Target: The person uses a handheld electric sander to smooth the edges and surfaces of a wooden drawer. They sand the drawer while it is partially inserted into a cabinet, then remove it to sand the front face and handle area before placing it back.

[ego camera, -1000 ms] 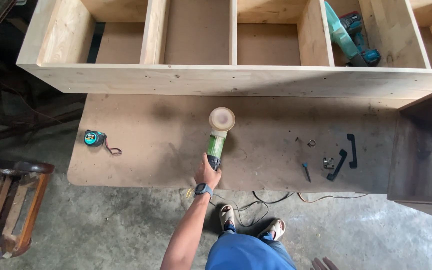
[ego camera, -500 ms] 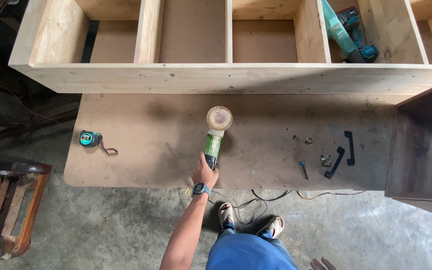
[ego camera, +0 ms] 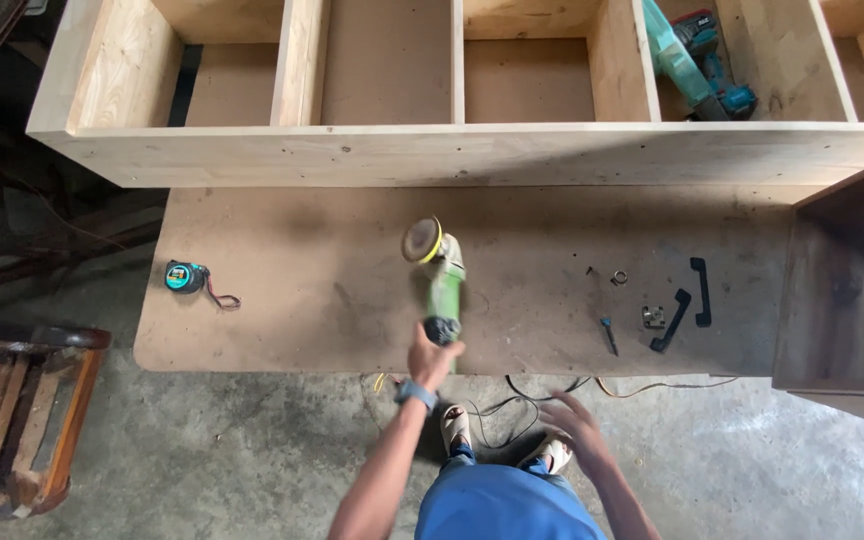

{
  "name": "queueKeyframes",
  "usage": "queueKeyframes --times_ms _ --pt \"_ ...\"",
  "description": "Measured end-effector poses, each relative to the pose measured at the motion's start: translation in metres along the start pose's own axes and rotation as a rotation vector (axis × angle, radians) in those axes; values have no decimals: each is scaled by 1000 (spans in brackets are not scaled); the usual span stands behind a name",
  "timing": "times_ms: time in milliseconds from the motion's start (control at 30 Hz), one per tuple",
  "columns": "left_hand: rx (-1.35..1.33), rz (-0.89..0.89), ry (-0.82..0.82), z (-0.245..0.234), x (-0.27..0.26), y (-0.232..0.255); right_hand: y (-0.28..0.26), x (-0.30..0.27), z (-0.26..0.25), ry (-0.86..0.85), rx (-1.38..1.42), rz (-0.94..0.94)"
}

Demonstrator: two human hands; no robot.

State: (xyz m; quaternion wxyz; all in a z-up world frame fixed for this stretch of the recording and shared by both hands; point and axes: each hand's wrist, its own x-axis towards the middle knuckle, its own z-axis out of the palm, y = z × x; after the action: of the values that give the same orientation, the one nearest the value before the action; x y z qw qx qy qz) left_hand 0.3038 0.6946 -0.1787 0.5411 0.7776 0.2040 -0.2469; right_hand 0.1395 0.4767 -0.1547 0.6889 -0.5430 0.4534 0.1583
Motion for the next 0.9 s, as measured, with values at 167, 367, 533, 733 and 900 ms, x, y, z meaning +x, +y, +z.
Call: queueKeyframes --times_ms 167,367,533,733,900 --pt "-309 160 -217 30 -51 -15 -76 1 85 -345 258 -118" --pt "-469 284 -545 56 -37 -82 -71 68 87 -531 672 -197" --pt "-527 344 -716 44 -54 -54 -88 58 73 -585 879 -137" --pt "-318 416 -704 7 -72 13 -99 79 65 -556 835 -139" --pt "390 589 -521 -51 -110 162 -106 73 61 -598 933 -132"
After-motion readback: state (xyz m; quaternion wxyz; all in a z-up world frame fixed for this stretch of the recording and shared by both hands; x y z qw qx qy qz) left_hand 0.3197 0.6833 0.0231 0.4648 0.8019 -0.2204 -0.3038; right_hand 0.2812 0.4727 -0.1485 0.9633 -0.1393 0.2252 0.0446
